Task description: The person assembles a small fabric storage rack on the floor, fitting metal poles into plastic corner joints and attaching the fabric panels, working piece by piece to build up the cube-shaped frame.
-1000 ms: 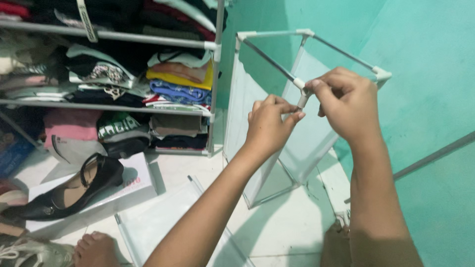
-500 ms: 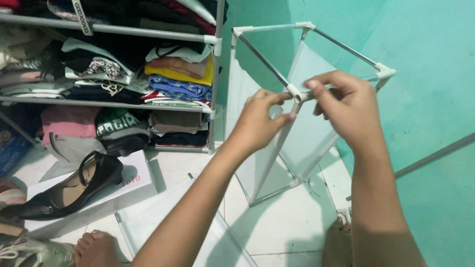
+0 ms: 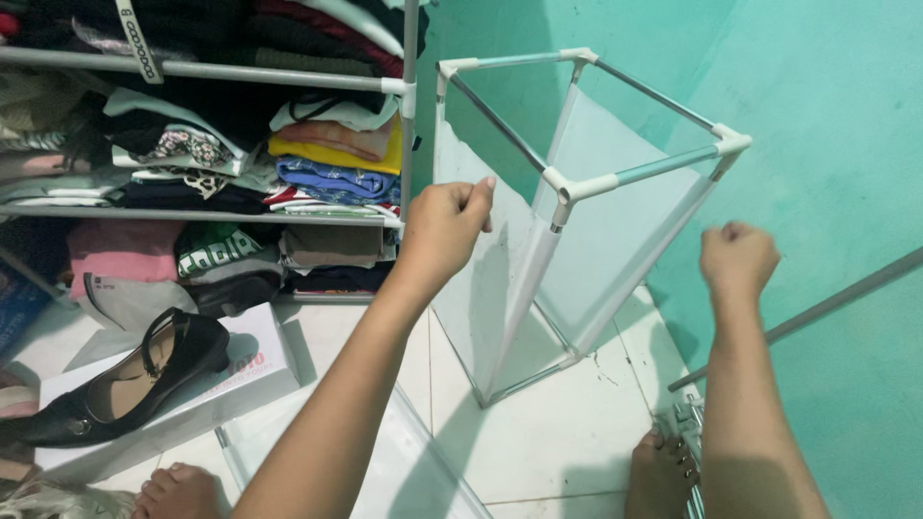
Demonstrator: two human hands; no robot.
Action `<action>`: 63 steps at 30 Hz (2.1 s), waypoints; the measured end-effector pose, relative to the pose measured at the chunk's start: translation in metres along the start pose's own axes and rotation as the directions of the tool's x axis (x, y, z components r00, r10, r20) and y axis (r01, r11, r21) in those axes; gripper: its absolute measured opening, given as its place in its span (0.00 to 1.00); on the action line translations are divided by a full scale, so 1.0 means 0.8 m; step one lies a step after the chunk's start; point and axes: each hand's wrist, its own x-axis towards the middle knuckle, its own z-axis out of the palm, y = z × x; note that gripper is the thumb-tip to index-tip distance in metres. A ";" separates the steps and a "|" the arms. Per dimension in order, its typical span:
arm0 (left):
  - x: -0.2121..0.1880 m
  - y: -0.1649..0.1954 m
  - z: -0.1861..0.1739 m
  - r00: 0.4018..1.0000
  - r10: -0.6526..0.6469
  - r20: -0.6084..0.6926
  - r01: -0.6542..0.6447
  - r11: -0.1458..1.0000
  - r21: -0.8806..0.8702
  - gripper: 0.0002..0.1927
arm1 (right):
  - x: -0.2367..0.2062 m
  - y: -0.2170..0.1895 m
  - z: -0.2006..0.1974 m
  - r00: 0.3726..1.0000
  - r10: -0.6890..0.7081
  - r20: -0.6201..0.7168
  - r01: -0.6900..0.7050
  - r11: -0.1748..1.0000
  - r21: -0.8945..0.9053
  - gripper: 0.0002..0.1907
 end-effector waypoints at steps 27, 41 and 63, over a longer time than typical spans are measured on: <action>-0.033 0.015 0.051 0.845 0.380 -0.377 -0.470 0.864 -0.182 0.06 | -0.058 -0.272 -0.167 0.834 -0.486 -0.261 0.552 0.740 0.384 0.27; -0.027 0.010 0.041 0.789 0.502 -0.354 -0.587 0.786 -0.192 0.16 | -0.099 -0.332 -0.102 0.694 -0.621 0.364 0.595 0.780 0.195 0.32; -0.033 0.020 0.079 0.881 0.439 -0.176 -0.473 0.826 -0.307 0.46 | -0.003 -0.391 -0.087 0.637 -0.535 0.554 -0.594 0.117 0.796 0.23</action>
